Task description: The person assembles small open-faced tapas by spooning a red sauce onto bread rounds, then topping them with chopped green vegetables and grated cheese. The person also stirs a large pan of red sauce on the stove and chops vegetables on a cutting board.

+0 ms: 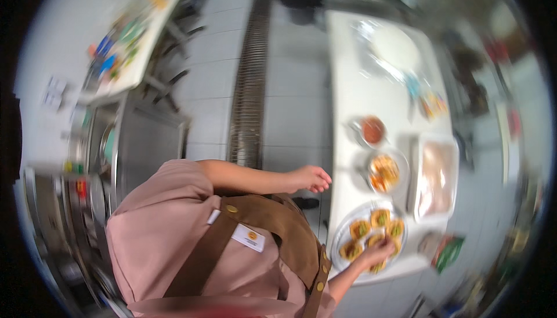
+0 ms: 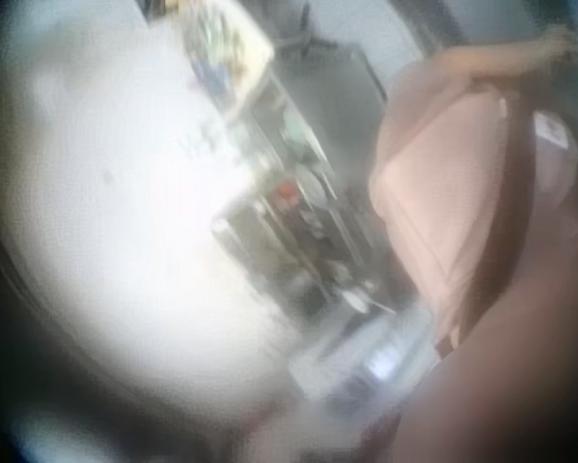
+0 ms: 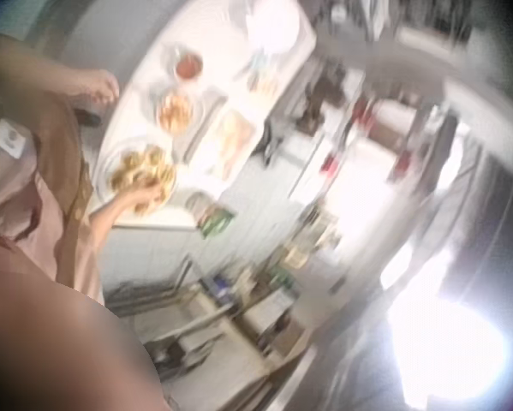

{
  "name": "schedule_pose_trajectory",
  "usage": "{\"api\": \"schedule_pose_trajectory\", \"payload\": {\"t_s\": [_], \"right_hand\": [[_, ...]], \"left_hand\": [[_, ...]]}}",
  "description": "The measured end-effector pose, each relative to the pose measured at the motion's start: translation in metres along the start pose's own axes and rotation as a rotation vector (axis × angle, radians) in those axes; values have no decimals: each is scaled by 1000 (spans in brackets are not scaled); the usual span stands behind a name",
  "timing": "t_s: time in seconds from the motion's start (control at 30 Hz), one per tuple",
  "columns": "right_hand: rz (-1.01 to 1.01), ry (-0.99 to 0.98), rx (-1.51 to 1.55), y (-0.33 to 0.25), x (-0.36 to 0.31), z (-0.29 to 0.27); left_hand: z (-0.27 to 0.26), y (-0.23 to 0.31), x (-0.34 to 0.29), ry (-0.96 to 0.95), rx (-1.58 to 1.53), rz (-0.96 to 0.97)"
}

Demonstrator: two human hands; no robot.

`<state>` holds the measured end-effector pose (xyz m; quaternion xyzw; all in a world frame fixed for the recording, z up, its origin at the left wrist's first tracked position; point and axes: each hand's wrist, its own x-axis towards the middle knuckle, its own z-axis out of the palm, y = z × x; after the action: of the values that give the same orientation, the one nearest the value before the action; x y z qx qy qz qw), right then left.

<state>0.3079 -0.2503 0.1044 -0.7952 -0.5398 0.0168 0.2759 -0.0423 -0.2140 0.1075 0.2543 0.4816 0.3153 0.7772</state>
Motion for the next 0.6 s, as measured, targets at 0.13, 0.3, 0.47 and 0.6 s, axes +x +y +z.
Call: {"api": "schedule_pose_trajectory", "payload": {"t_s": [0.13,0.3,0.47,0.6], "right_hand": [[-159,-120,314,-107,-4,40],[-405,-371,605,-283,-53,121],[-536,-645,823,-438,-151,186],[-720,-842,820,-537,-213,219]], "left_hand": [[-103,-7,-65,193,-91,133],[-239,-44,-169,520,-281,256],[-335,-78,-262,827,-563,257],[-396,-88,-312,952,-691,360]]}}
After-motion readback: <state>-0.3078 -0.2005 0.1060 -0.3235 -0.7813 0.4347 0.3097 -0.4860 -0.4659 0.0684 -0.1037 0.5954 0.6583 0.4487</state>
